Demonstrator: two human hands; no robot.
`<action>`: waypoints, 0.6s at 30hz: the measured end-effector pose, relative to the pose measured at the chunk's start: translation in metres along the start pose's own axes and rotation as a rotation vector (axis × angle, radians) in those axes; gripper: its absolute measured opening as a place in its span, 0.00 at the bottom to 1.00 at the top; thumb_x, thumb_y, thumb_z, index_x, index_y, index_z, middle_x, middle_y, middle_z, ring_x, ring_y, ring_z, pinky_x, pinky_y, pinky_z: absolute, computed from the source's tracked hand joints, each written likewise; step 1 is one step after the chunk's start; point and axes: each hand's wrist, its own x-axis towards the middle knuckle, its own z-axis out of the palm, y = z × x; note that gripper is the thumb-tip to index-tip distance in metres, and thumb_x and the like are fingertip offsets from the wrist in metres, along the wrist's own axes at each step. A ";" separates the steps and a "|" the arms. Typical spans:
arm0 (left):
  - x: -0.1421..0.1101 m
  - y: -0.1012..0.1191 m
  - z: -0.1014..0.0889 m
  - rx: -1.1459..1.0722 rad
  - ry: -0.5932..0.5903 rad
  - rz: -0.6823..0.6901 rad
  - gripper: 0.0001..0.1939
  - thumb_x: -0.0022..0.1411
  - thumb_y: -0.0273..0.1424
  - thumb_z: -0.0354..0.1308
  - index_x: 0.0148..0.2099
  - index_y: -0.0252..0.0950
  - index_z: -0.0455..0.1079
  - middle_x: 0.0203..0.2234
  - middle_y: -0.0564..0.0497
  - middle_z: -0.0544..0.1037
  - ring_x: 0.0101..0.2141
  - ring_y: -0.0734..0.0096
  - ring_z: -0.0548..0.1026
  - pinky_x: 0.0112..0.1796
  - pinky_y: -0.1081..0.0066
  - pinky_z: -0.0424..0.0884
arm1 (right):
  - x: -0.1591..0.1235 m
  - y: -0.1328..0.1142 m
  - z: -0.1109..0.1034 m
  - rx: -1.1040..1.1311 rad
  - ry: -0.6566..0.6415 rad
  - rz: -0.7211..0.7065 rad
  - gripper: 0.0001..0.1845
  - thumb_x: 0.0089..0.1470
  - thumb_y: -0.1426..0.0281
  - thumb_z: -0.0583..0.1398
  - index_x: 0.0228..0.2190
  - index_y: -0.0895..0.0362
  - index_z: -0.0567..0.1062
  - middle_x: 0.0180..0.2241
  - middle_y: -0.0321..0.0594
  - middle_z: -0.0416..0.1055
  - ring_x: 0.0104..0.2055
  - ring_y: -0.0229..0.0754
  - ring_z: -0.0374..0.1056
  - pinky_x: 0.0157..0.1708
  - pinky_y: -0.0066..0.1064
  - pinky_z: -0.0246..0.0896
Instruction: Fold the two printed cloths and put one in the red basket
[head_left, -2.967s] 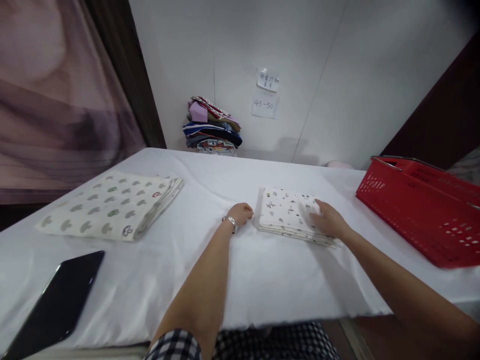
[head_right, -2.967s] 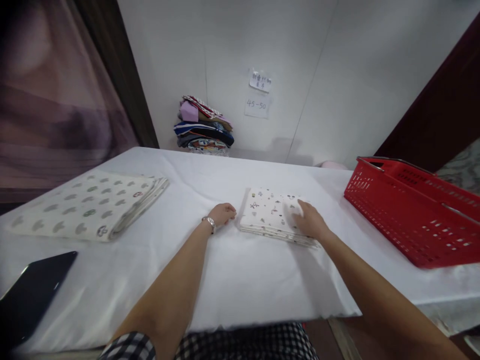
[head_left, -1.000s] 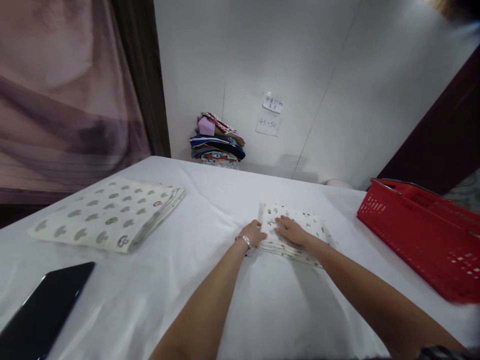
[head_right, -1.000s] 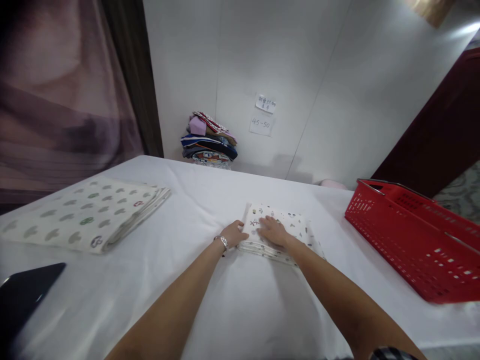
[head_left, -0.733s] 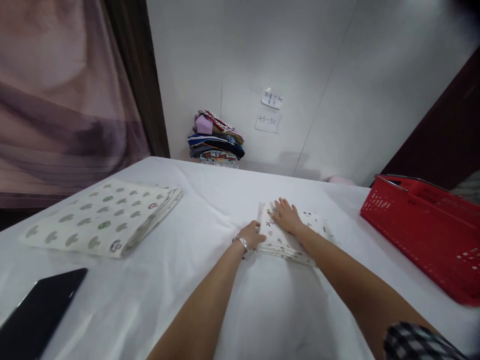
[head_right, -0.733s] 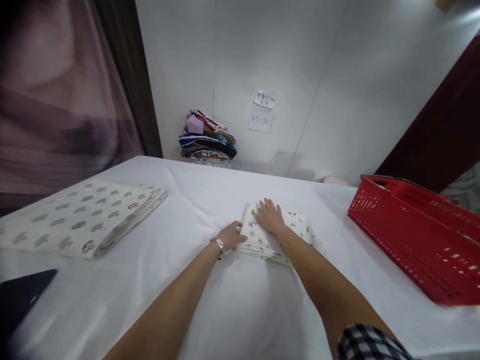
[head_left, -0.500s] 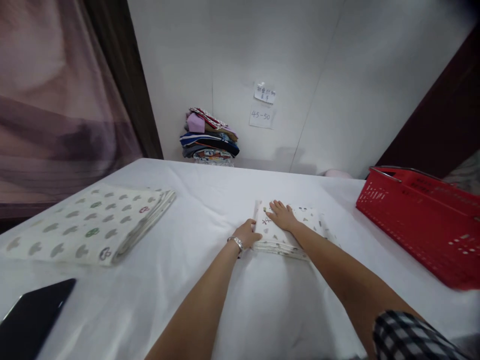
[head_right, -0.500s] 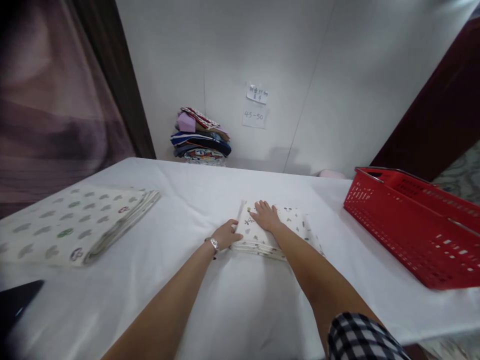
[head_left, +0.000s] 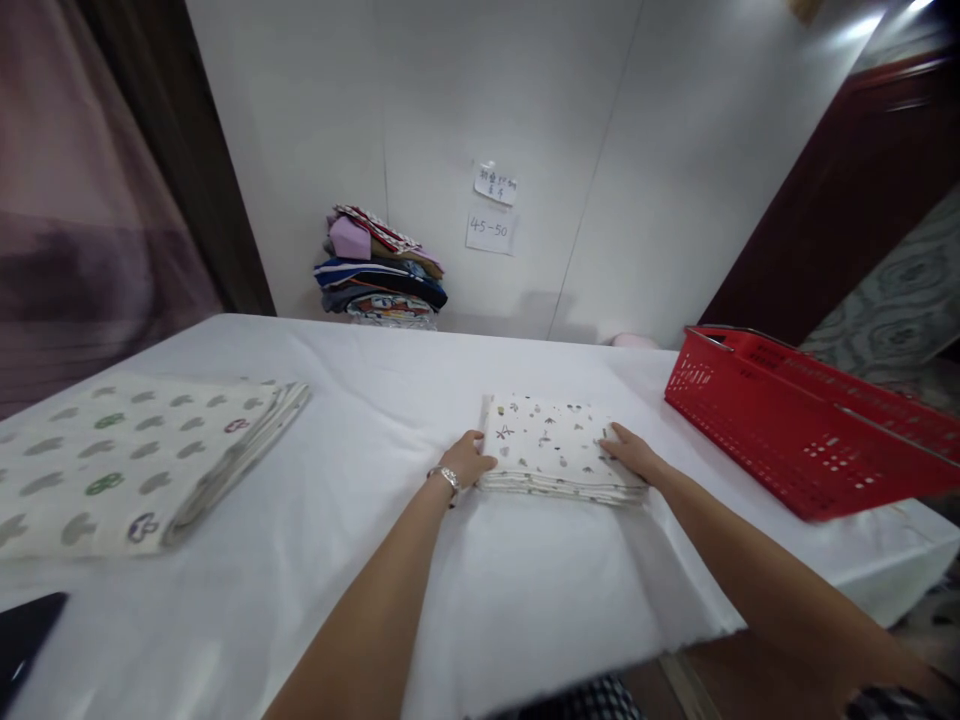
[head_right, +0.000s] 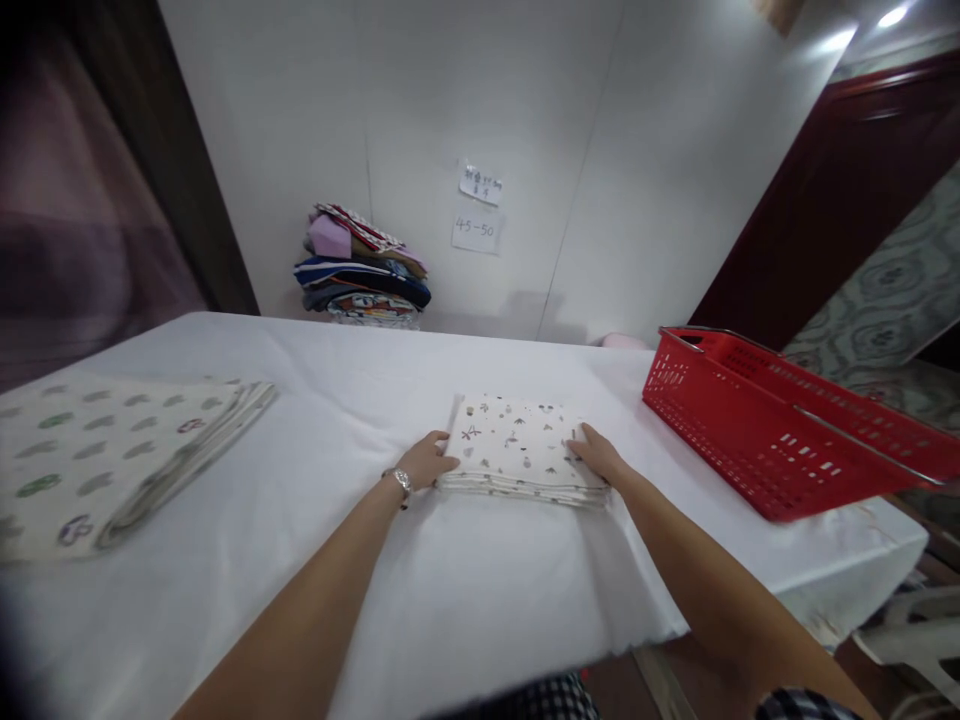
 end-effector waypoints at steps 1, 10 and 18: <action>0.000 0.000 0.000 -0.004 0.005 -0.006 0.28 0.49 0.34 0.57 0.53 0.39 0.56 0.28 0.54 0.74 0.26 0.73 0.72 0.28 0.76 0.64 | -0.005 0.002 -0.001 0.047 -0.008 0.050 0.36 0.50 0.56 0.54 0.57 0.60 0.56 0.55 0.50 0.59 0.54 0.48 0.59 0.50 0.35 0.54; -0.004 0.002 -0.013 -0.073 0.137 -0.057 0.28 0.50 0.34 0.55 0.54 0.39 0.54 0.32 0.53 0.74 0.29 0.72 0.72 0.27 0.76 0.64 | -0.030 -0.009 -0.006 0.513 -0.203 0.145 0.45 0.46 0.55 0.58 0.59 0.61 0.48 0.49 0.54 0.67 0.42 0.49 0.70 0.36 0.37 0.67; -0.007 -0.005 -0.039 -0.018 0.349 -0.079 0.27 0.50 0.35 0.54 0.54 0.39 0.55 0.32 0.53 0.74 0.34 0.67 0.72 0.34 0.72 0.64 | -0.003 -0.053 -0.007 0.791 -0.117 0.035 0.48 0.45 0.62 0.60 0.61 0.58 0.40 0.49 0.50 0.67 0.42 0.49 0.69 0.38 0.38 0.67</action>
